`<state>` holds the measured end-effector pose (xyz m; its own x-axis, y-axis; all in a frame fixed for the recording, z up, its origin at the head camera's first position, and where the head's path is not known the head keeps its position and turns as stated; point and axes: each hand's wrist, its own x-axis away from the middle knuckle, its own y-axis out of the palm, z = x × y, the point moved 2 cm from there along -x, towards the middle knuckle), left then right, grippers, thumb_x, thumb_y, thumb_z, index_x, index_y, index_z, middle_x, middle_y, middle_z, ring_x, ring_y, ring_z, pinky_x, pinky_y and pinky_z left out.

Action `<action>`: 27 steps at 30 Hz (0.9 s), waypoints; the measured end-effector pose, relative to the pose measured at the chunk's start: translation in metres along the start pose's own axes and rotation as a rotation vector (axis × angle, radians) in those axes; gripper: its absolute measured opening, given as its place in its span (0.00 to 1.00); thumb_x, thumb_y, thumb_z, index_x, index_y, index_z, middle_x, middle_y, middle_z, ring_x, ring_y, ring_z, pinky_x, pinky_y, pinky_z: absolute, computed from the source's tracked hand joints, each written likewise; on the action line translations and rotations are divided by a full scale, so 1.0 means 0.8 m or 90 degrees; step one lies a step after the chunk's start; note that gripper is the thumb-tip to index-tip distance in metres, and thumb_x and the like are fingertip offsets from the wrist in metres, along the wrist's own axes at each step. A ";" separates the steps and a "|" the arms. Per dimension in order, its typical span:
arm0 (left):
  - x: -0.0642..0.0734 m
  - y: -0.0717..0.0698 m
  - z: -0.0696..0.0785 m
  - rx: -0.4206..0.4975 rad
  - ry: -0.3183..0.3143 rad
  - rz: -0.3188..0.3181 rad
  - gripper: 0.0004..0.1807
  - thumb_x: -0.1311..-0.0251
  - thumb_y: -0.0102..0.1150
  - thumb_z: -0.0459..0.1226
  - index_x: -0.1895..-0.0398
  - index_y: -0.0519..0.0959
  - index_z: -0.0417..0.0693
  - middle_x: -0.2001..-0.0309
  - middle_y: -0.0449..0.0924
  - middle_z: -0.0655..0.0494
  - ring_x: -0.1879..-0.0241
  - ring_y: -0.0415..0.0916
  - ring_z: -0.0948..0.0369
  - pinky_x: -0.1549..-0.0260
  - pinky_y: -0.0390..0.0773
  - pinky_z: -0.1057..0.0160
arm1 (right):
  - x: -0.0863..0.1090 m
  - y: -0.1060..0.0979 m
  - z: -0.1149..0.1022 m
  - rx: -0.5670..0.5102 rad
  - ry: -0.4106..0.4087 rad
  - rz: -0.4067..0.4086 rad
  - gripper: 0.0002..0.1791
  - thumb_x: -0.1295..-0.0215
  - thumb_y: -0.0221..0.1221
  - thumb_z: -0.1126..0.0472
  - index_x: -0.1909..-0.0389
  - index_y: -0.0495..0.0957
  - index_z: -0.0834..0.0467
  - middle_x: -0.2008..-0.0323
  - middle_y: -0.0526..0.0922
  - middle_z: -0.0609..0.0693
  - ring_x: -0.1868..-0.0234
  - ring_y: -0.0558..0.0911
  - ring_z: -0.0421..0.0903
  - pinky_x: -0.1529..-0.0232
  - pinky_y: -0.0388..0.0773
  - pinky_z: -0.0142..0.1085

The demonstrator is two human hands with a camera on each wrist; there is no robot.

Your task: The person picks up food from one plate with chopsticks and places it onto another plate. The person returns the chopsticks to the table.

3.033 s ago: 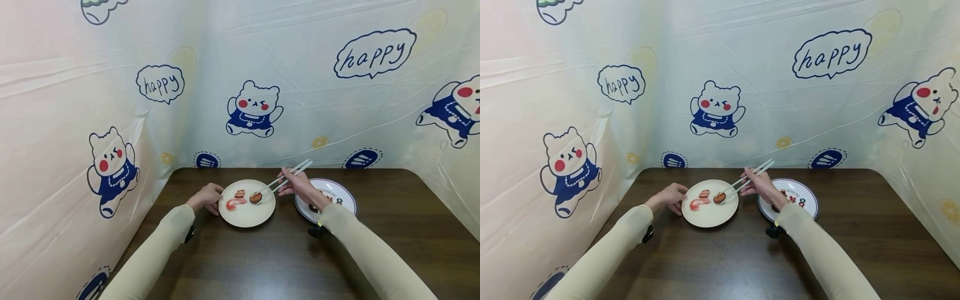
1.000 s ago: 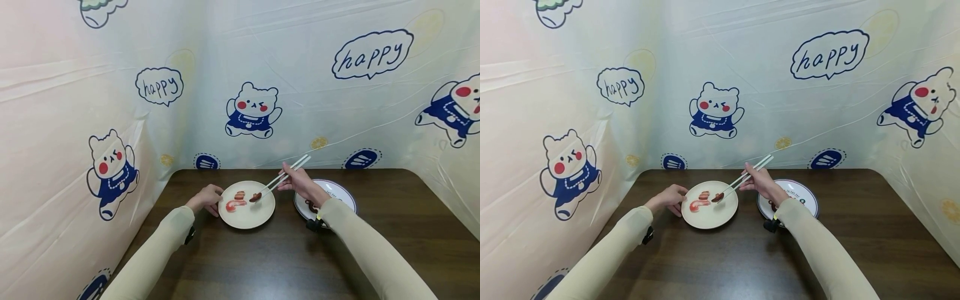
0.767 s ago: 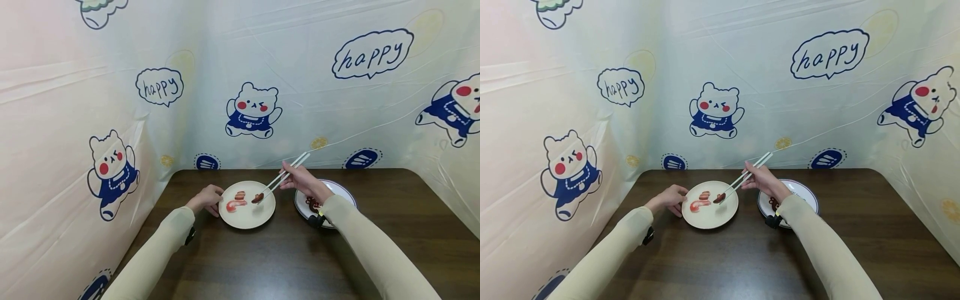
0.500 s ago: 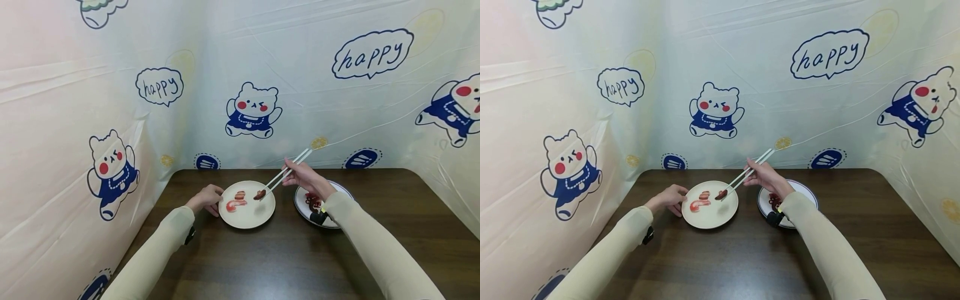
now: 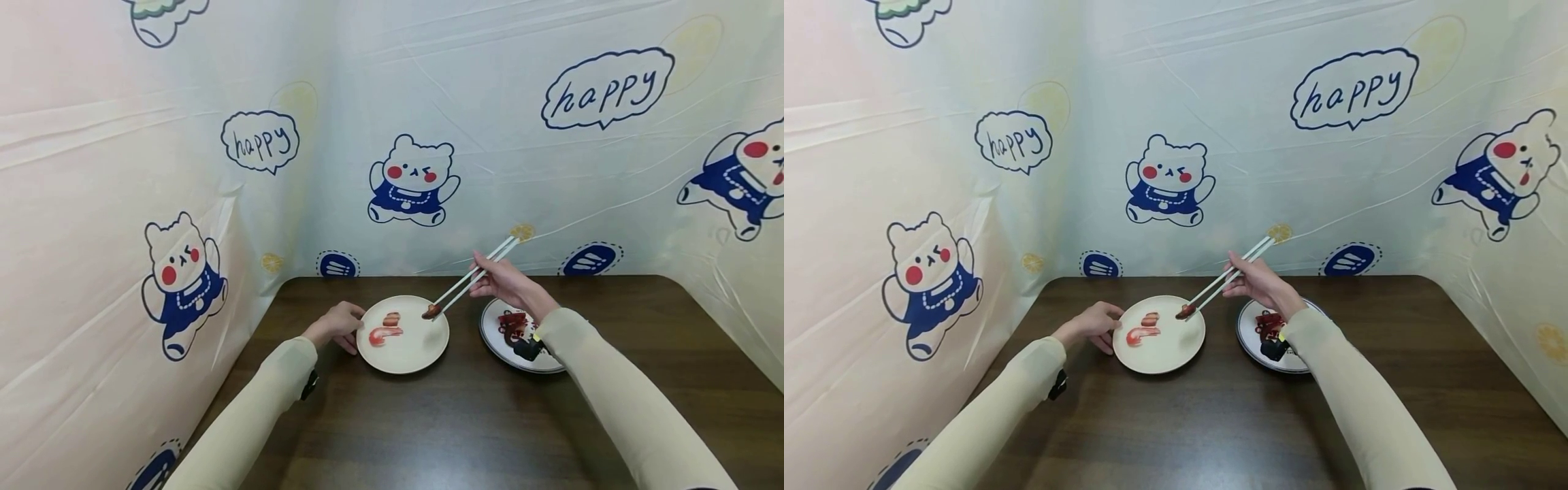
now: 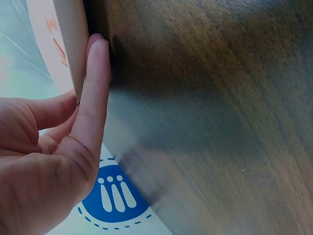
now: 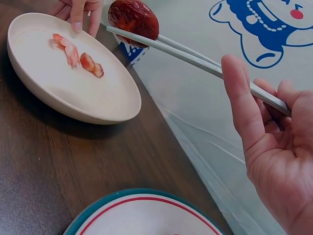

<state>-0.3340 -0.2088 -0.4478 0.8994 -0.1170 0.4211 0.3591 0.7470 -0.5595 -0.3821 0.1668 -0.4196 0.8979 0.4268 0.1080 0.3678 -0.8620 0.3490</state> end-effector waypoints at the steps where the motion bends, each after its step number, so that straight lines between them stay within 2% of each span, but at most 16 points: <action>1: -0.001 0.000 0.000 0.000 -0.001 -0.002 0.22 0.22 0.52 0.30 0.29 0.72 0.34 0.59 0.84 0.40 0.72 0.87 0.50 0.71 0.91 0.54 | 0.001 -0.001 -0.001 0.000 0.000 0.002 0.23 0.15 0.48 0.49 0.65 0.81 0.61 0.75 0.84 0.56 0.76 0.88 0.47 0.66 0.90 0.38; 15: -0.005 -0.002 -0.001 -0.003 -0.010 0.000 0.21 0.22 0.52 0.31 0.29 0.73 0.36 0.57 0.84 0.40 0.72 0.87 0.50 0.70 0.91 0.54 | 0.018 -0.024 -0.018 -0.022 -0.028 -0.010 0.25 0.14 0.46 0.50 0.65 0.81 0.61 0.74 0.83 0.56 0.75 0.87 0.47 0.65 0.90 0.38; 27: -0.002 0.000 0.001 -0.005 -0.009 0.001 0.22 0.21 0.52 0.31 0.29 0.72 0.35 0.56 0.84 0.40 0.71 0.87 0.50 0.71 0.91 0.54 | 0.034 -0.049 -0.032 -0.025 -0.030 0.006 0.23 0.14 0.46 0.49 0.63 0.79 0.62 0.72 0.84 0.57 0.74 0.87 0.48 0.65 0.90 0.38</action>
<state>-0.3355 -0.2084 -0.4480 0.8960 -0.1067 0.4311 0.3604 0.7420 -0.5654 -0.3780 0.2194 -0.4062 0.9119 0.4047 0.0682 0.3504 -0.8543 0.3840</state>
